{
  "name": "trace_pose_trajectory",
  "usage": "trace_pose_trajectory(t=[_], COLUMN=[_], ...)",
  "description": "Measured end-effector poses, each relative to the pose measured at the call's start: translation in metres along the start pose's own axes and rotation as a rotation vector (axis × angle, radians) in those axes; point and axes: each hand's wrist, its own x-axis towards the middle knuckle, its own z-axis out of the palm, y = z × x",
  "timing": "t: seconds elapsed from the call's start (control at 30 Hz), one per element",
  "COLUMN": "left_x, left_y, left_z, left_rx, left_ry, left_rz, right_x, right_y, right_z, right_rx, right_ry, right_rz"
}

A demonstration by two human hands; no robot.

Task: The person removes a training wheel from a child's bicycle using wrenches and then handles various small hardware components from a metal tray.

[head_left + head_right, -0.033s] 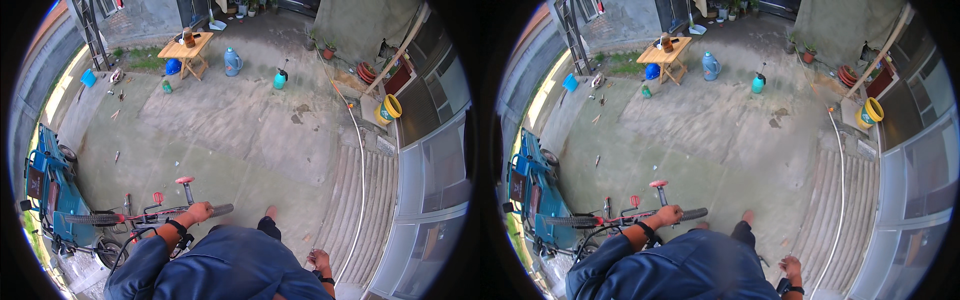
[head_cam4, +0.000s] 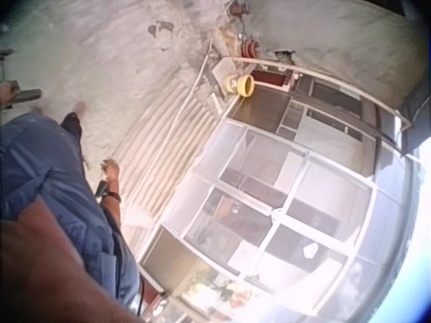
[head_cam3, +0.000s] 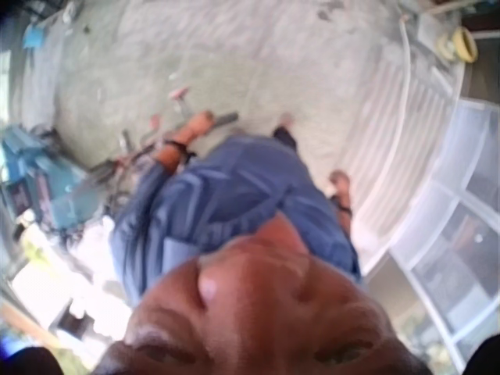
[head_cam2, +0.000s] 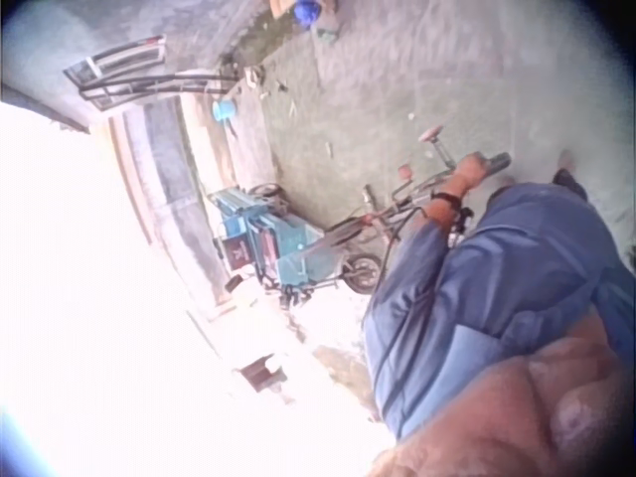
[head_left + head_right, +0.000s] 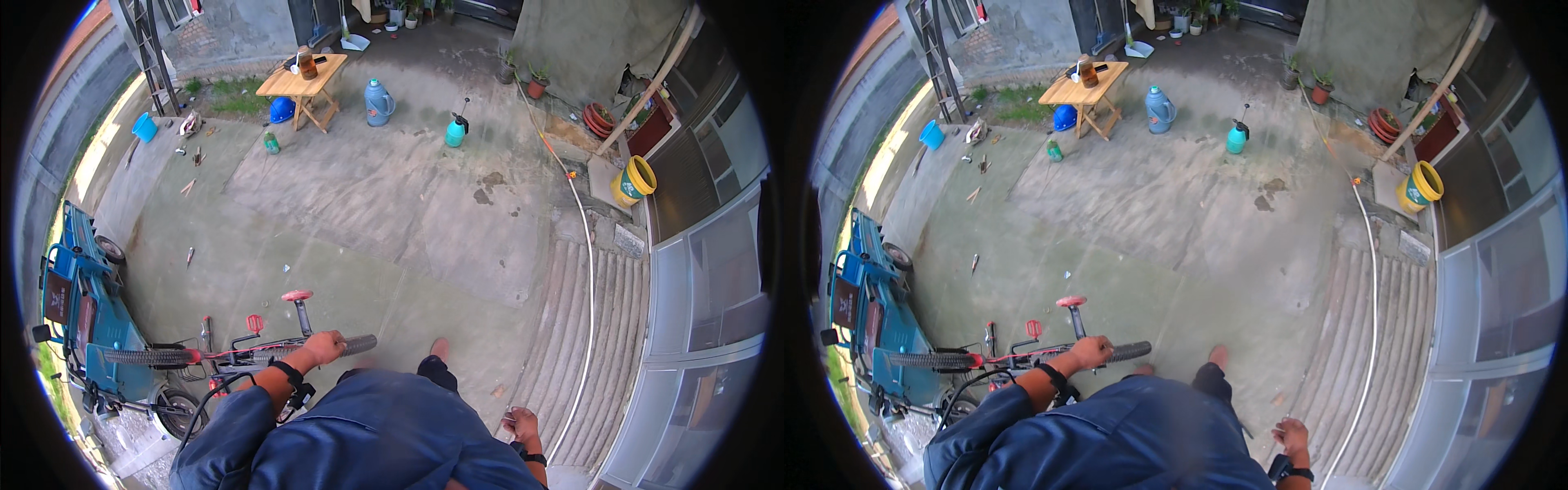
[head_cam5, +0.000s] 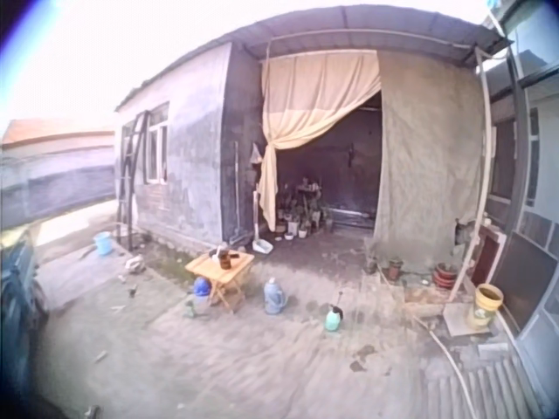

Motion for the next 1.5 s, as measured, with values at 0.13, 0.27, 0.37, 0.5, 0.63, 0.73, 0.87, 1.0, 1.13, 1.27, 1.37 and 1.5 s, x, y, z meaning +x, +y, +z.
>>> trace_pose_trajectory(t=[0.13, 0.27, 0.37, 0.5, 0.63, 0.73, 0.87, 1.0, 1.13, 1.27, 1.37, 1.5], left_x=[0.014, 0.02, 0.033, 0.064, 0.106, 0.146, 0.211, 0.244, 0.272, 0.288, 0.301, 0.327], left_y=[0.049, 0.11, 0.122, 0.09, 0.091, 0.103, 0.097, 0.095, 0.073, 0.068, 0.067, 0.059], left_z=[0.007, -0.007, -0.015, -0.007, -0.029, -0.066, -0.114, -0.184, -0.235, -0.27, -0.28, -0.292], left_rx=[-0.067, -0.173, -0.172, -0.3, -0.361, -0.43, -0.484, -0.529, -0.597, -0.592, -0.673, -0.769], left_ry=[-0.017, -0.021, 0.047, 0.088, 0.097, 0.094, 0.124, 0.163, 0.254, 0.286, 0.285, 0.344], left_rz=[-0.087, -0.123, -0.112, -0.198, -0.204, -0.202, -0.158, -0.186, -0.246, -0.317, -0.399, -0.514], right_x=[0.043, 0.1, 0.132, 0.153, 0.173, 0.194, 0.223, 0.222, 0.229, 0.256, 0.285, 0.34], right_y=[-0.056, -0.117, -0.146, -0.19, -0.242, -0.284, -0.351, -0.443, -0.521, -0.59, -0.644, -0.719], right_z=[-0.041, -0.069, -0.058, -0.015, 0.019, 0.039, 0.07, 0.143, 0.214, 0.271, 0.313, 0.377], right_rx=[-0.036, -0.005, -0.029, -0.073, -0.149, -0.178, -0.151, -0.178, -0.264, -0.406, -0.525, -0.613], right_ry=[-0.01, 0.016, -0.003, -0.106, -0.15, -0.133, -0.076, -0.096, -0.219, -0.286, -0.305, -0.371], right_rz=[-0.053, -0.09, -0.11, -0.063, -0.071, -0.074, -0.088, -0.118, -0.192, -0.207, -0.198, -0.197])
